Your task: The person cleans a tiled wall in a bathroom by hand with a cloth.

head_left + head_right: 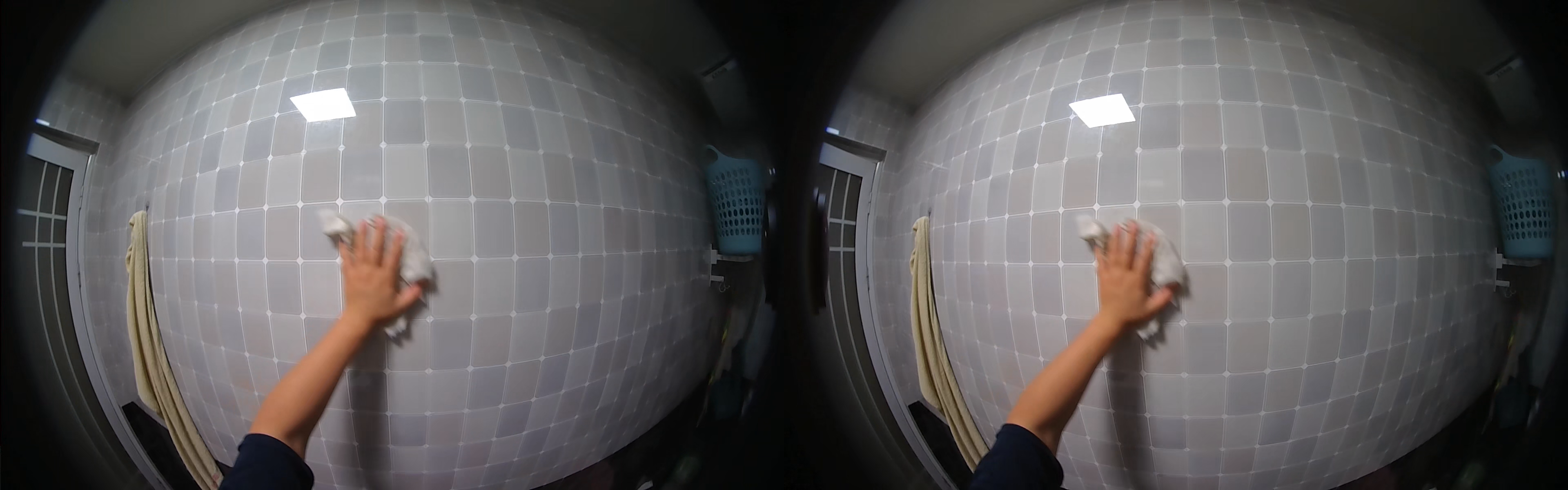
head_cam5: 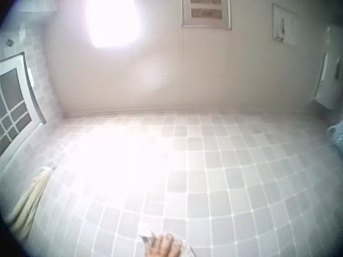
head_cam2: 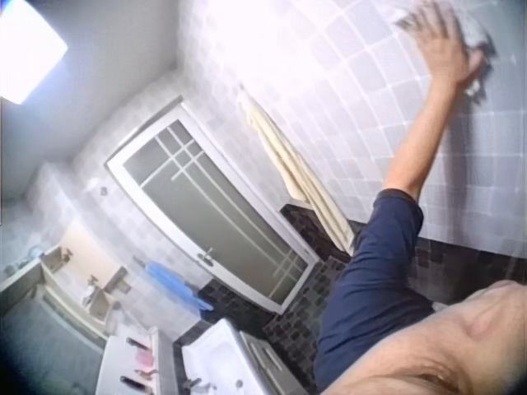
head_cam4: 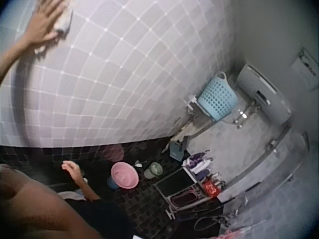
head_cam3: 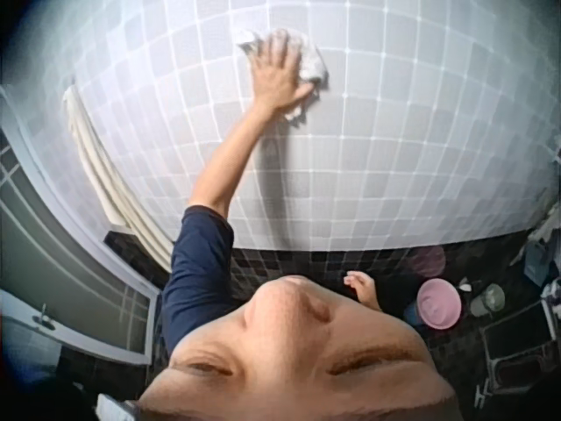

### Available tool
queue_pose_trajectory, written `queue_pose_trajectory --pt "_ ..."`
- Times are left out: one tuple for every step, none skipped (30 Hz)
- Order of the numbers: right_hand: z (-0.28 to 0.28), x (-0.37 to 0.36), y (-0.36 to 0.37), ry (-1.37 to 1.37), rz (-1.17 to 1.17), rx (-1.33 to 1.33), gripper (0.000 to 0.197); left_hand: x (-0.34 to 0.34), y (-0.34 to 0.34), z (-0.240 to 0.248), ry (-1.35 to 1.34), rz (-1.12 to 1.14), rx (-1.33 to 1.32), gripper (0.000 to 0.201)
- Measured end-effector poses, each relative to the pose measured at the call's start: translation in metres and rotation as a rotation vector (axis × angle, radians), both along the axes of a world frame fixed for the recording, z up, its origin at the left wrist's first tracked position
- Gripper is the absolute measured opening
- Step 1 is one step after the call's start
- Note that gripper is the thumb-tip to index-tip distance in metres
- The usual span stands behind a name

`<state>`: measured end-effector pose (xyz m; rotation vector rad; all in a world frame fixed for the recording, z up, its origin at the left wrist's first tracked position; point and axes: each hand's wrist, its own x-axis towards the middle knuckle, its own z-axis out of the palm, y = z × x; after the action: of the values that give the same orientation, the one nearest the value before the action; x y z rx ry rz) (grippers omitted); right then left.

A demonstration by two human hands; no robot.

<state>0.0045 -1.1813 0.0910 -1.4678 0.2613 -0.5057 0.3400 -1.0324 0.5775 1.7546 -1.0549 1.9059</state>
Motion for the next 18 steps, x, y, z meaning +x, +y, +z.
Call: queue_pose_trajectory --pt "0.000 -0.002 -0.004 0.002 0.020 -0.006 0.022 -0.011 -0.018 -0.022 0.009 -0.048 0.058 0.091" --pt "-0.001 -0.002 -0.007 0.005 0.039 -0.011 0.022 -0.022 -0.035 -0.049 0.044 -0.065 0.136 0.092" --pt "-0.002 -0.002 -0.010 0.010 0.058 -0.016 0.023 -0.034 -0.052 -0.076 0.081 -0.084 0.214 0.092" --pt "-0.005 -0.002 -0.013 0.017 0.091 -0.012 0.023 -0.045 -0.066 -0.104 0.142 -0.077 0.311 0.092" --pt "-0.010 -0.001 -0.017 0.020 0.124 -0.009 0.023 -0.051 -0.077 -0.135 0.130 -0.084 0.392 0.091" --pt "-0.012 0.002 -0.018 0.019 0.158 -0.005 0.024 -0.053 -0.083 -0.162 0.114 -0.090 0.473 0.090" --pt "-0.002 0.003 -0.014 0.041 0.180 -0.043 0.023 -0.051 -0.077 -0.181 0.078 -0.047 0.517 0.088" --pt "-0.002 0.003 -0.018 0.040 0.170 -0.066 0.023 -0.046 -0.070 -0.198 0.039 -0.022 0.560 0.087" --pt "-0.002 0.001 -0.020 0.038 0.155 -0.087 0.024 -0.042 -0.061 -0.202 -0.002 -0.002 0.605 0.085" --pt "-0.002 0.000 -0.023 0.035 0.140 -0.108 0.024 -0.032 -0.048 -0.196 0.010 0.042 0.628 0.084" --pt "-0.005 -0.003 -0.025 0.042 0.101 -0.092 0.024 -0.017 -0.031 -0.189 0.044 0.019 0.584 0.082" --pt "-0.011 -0.009 -0.029 0.051 0.051 -0.075 0.024 -0.008 -0.015 -0.167 0.078 -0.098 0.475 0.081" --pt "-0.019 -0.014 -0.031 0.058 0.001 -0.060 0.025 -0.003 0.003 -0.146 0.102 0.036 0.404 0.085" --pt "-0.025 -0.012 -0.033 0.092 0.001 -0.031 0.026 0.009 0.028 -0.125 0.056 -0.035 0.239 0.089" --pt "-0.029 -0.013 -0.036 0.133 -0.015 -0.008 0.026 0.021 0.050 -0.105 0.013 0.027 0.114 0.090" --pt "-0.036 -0.014 -0.042 0.176 -0.038 0.011 0.027 0.027 0.067 -0.087 0.083 0.046 -0.001 0.089" --pt "-0.051 -0.016 -0.047 0.087 -0.065 -0.049 0.026 0.033 0.083 -0.073 0.067 0.103 -0.110 0.087" --pt "-0.065 -0.013 -0.055 0.120 -0.068 -0.013 0.028 0.040 0.092 -0.061 0.070 0.091 -0.149 0.087"
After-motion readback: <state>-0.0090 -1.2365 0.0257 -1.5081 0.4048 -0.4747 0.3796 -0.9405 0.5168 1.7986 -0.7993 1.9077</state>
